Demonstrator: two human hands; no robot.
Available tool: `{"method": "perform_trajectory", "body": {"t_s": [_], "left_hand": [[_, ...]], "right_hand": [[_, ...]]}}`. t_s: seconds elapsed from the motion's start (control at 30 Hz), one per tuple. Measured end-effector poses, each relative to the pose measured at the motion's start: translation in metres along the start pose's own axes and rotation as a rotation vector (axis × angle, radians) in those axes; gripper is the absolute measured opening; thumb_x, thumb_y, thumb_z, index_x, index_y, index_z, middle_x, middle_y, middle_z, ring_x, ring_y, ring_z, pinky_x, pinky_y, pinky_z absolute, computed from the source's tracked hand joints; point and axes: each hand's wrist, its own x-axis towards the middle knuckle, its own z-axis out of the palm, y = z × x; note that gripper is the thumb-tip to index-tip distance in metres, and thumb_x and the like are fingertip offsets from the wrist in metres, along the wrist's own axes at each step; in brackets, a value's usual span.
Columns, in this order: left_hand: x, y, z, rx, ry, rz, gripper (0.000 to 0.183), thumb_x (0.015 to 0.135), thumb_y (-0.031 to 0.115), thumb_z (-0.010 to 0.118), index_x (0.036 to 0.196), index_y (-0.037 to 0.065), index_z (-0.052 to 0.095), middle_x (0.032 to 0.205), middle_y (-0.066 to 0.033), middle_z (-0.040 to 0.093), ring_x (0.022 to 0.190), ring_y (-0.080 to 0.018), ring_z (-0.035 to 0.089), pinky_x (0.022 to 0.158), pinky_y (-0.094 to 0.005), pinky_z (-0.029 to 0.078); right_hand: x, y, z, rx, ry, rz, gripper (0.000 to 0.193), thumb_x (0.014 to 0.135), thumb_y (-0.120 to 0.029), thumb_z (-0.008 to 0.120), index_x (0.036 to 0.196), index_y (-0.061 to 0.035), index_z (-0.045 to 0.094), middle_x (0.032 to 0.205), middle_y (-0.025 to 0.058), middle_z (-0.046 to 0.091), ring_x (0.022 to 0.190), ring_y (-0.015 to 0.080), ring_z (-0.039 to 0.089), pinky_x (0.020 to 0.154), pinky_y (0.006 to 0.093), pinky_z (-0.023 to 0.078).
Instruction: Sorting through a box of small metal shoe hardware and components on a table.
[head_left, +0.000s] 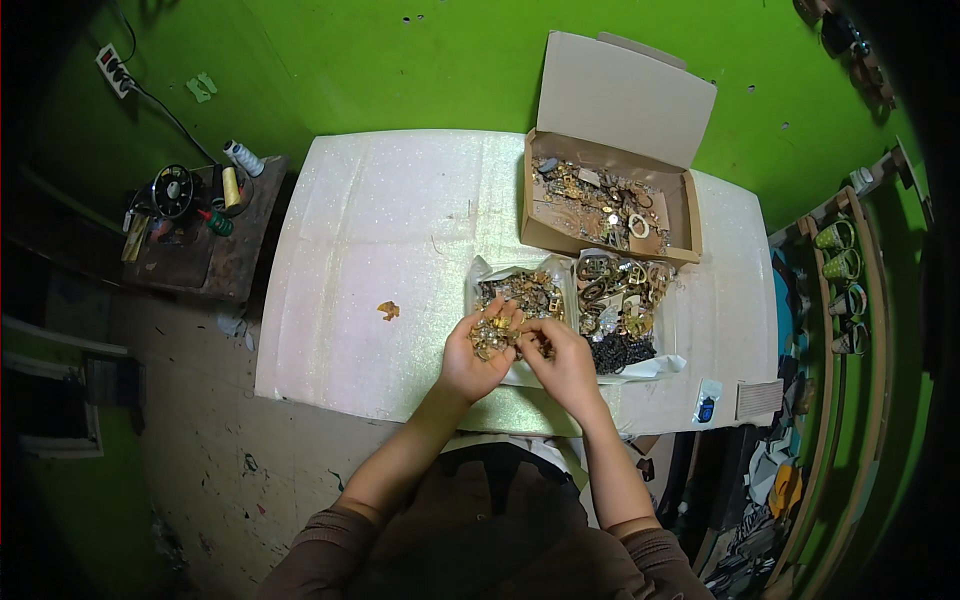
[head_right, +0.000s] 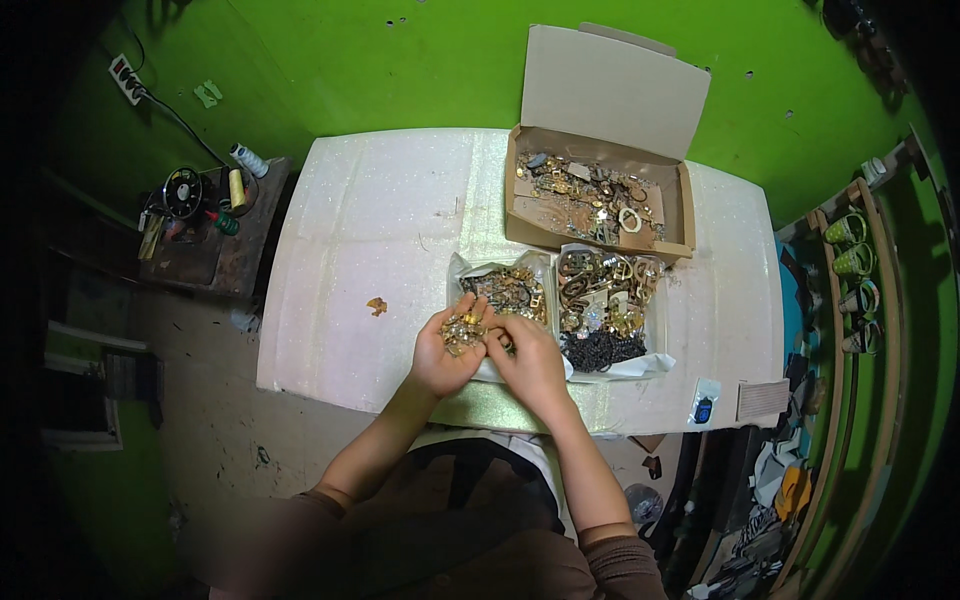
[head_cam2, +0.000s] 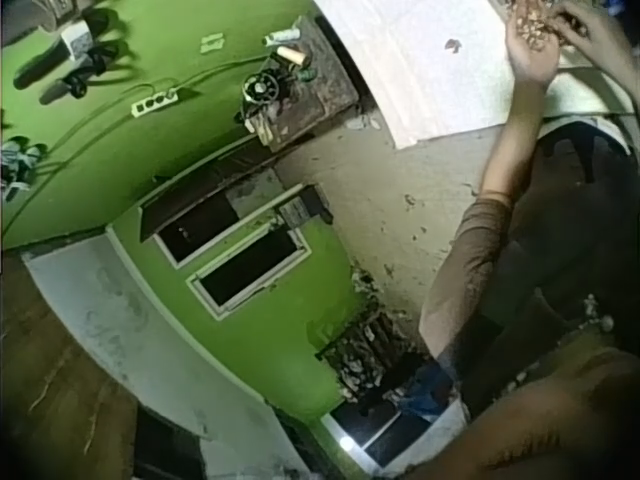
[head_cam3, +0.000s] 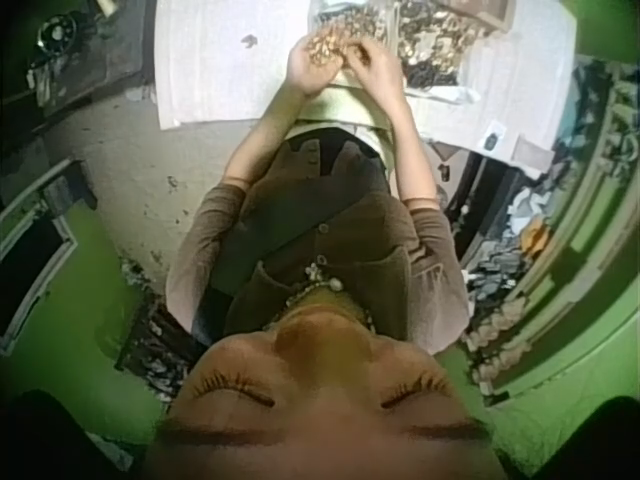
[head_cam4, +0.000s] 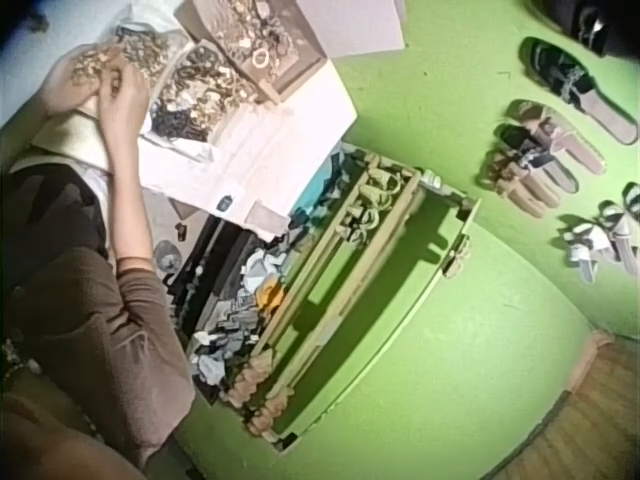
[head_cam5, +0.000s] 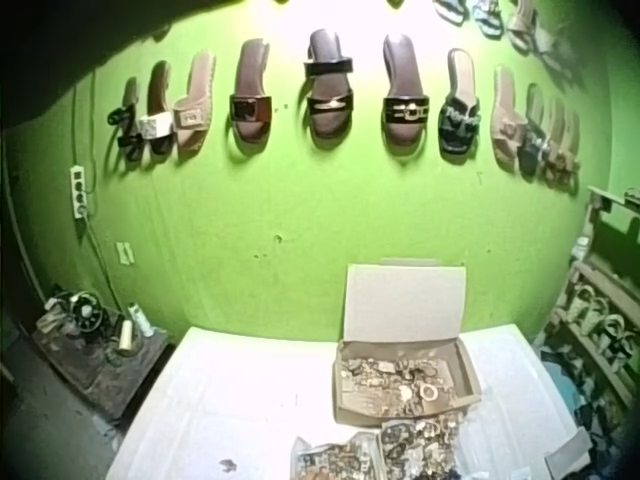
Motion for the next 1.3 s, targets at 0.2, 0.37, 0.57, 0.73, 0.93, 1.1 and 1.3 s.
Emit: {"method": "perform_trajectory", "body": {"t_s": [0.2, 0.37, 0.57, 0.73, 0.93, 1.1, 1.3], "left_hand": [[-0.003, -0.003, 0.005, 0.017, -0.016, -0.075, 0.033, 0.089, 0.019, 0.03, 0.112, 0.005, 0.048, 0.114, -0.0097, 0.05, 0.111, -0.0219, 0.042, 0.096, -0.0363, 0.031], [-0.002, 0.0, 0.005, -0.02, 0.038, -0.057, 0.031, 0.089, 0.019, 0.031, 0.111, 0.006, 0.049, 0.114, -0.0093, 0.05, 0.112, -0.021, 0.042, 0.098, -0.0353, 0.029], [-0.003, 0.001, 0.009, -0.015, 0.026, -0.038, 0.031, 0.089, 0.018, 0.032, 0.112, 0.006, 0.047, 0.115, -0.0091, 0.05, 0.115, -0.0204, 0.04, 0.098, -0.0348, 0.029], [0.002, 0.001, 0.003, -0.002, -0.017, -0.016, 0.033, 0.089, 0.018, 0.031, 0.116, 0.005, 0.044, 0.118, -0.0105, 0.046, 0.116, -0.0227, 0.038, 0.099, -0.038, 0.028], [0.004, 0.001, 0.001, -0.057, -0.01, -0.019, 0.033, 0.089, 0.018, 0.03, 0.116, 0.005, 0.043, 0.118, -0.0115, 0.046, 0.116, -0.0231, 0.038, 0.099, -0.0381, 0.028], [-0.002, 0.004, 0.004, -0.003, 0.009, -0.02, 0.032, 0.089, 0.018, 0.03, 0.114, 0.005, 0.046, 0.115, -0.0103, 0.049, 0.114, -0.0212, 0.041, 0.097, -0.0357, 0.03], [0.002, 0.004, -0.002, 0.042, 0.002, -0.013, 0.033, 0.089, 0.019, 0.029, 0.116, 0.006, 0.043, 0.12, -0.01, 0.046, 0.116, -0.0221, 0.039, 0.099, -0.0366, 0.029]], "right_hand": [[0.002, 0.007, -0.002, 0.292, -0.037, 0.221, 0.014, 0.075, -0.005, 0.06, 0.088, 0.0011, 0.057, 0.072, 0.0031, 0.057, 0.062, 0.0083, 0.051, 0.059, 0.0218, 0.043], [0.004, 0.015, -0.007, 0.425, 0.052, 0.33, 0.014, 0.078, -0.005, 0.058, 0.089, 0.0019, 0.058, 0.071, 0.0003, 0.057, 0.062, 0.0028, 0.048, 0.057, 0.0175, 0.041], [0.007, 0.02, -0.009, 0.109, 0.181, 0.165, 0.018, 0.076, -0.01, 0.059, 0.091, -0.0005, 0.058, 0.076, 0.0067, 0.058, 0.066, 0.0148, 0.055, 0.061, 0.0253, 0.044], [0.002, 0.005, 0.001, -0.009, -0.042, 0.028, 0.015, 0.073, -0.013, 0.06, 0.085, -0.0034, 0.058, 0.081, 0.0096, 0.057, 0.074, 0.0254, 0.056, 0.064, 0.0333, 0.045], [-0.003, 0.011, 0.013, -0.075, -0.014, -0.012, 0.01, 0.072, -0.01, 0.059, 0.08, -0.0039, 0.058, 0.077, 0.009, 0.056, 0.073, 0.0262, 0.056, 0.062, 0.0333, 0.045], [0.009, 0.012, -0.007, 0.089, 0.052, 0.183, 0.009, 0.073, -0.009, 0.058, 0.08, -0.0037, 0.059, 0.08, 0.0102, 0.056, 0.076, 0.0263, 0.055, 0.066, 0.0337, 0.044], [0.009, 0.008, 0.001, -0.126, 0.1, -0.035, 0.02, 0.073, -0.012, 0.058, 0.091, -0.0041, 0.057, 0.092, 0.0128, 0.054, 0.088, 0.0296, 0.051, 0.077, 0.0359, 0.042]]}}
